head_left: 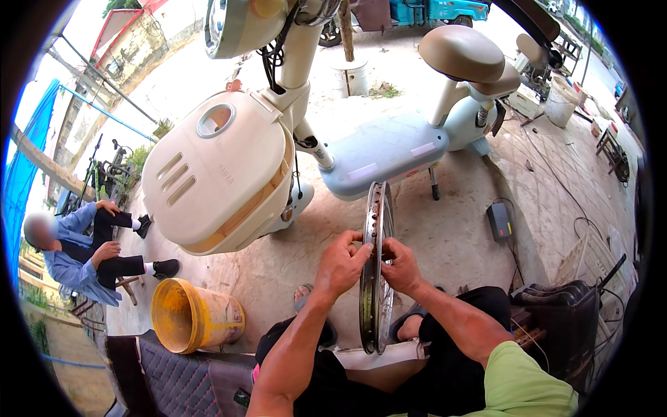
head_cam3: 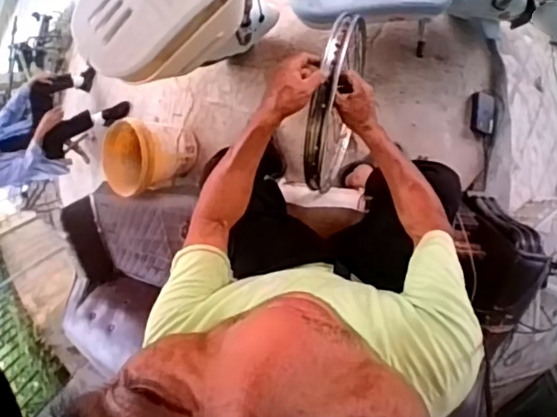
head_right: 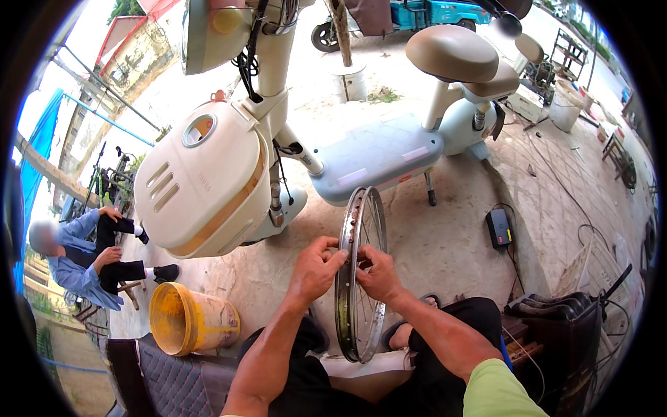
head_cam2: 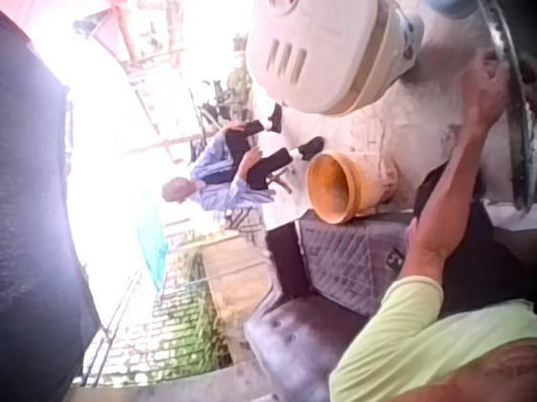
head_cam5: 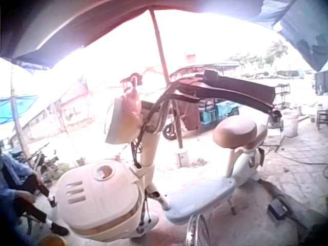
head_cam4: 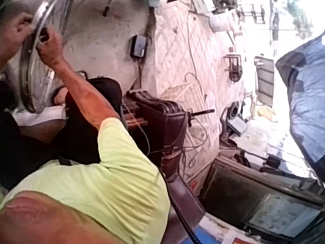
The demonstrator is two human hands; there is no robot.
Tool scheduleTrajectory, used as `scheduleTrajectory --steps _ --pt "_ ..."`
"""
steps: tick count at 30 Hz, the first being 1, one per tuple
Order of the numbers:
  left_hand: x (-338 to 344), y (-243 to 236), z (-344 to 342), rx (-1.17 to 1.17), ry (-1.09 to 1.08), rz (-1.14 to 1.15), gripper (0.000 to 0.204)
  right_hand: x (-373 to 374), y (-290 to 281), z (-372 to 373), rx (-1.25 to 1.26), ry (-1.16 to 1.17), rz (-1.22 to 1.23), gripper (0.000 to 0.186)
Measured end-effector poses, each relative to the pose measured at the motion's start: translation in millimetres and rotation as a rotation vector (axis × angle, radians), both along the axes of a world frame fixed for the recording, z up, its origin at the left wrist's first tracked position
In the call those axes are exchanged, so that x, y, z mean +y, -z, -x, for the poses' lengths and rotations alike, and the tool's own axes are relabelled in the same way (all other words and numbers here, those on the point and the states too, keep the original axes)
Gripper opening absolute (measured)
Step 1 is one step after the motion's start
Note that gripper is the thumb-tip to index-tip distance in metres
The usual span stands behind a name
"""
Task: The person holds a scooter brake drum and repeatedly rotates it while using both hands to adjust or clean the inner surface. The work is performed while seated outdoors with a scooter and another person visible in the background.
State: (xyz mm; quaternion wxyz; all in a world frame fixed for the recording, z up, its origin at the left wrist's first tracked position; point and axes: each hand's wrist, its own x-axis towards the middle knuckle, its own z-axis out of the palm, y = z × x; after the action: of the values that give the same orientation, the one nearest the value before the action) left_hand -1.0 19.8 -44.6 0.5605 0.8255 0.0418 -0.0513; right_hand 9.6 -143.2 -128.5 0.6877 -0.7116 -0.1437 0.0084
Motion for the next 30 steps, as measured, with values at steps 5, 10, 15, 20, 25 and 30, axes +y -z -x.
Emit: scheduleTrajectory --steps 5,10,15,20,25,30 --pt "2 -1 -1 0.032 0.010 0.011 0.027 -2 -10 0 -0.063 -0.028 0.076 0.021" --pt "4 -1 -1 0.026 0.009 0.002 0.027 -1 -20 2 -0.121 -0.026 0.147 0.022" --pt "2 -5 0 0.027 0.013 -0.007 0.029 -2 -7 1 -0.069 -0.034 0.132 0.021" --pt "2 -2 -1 0.027 0.020 -0.013 0.030 1 -3 1 -0.009 -0.004 0.015 0.020" --pt "2 -2 -1 0.033 0.008 -0.009 0.029 -3 -10 -1 -0.067 -0.013 0.118 0.017" --pt "3 -3 -1 0.054 0.015 -0.002 0.029 -7 -23 1 -0.104 -0.037 0.192 0.020"
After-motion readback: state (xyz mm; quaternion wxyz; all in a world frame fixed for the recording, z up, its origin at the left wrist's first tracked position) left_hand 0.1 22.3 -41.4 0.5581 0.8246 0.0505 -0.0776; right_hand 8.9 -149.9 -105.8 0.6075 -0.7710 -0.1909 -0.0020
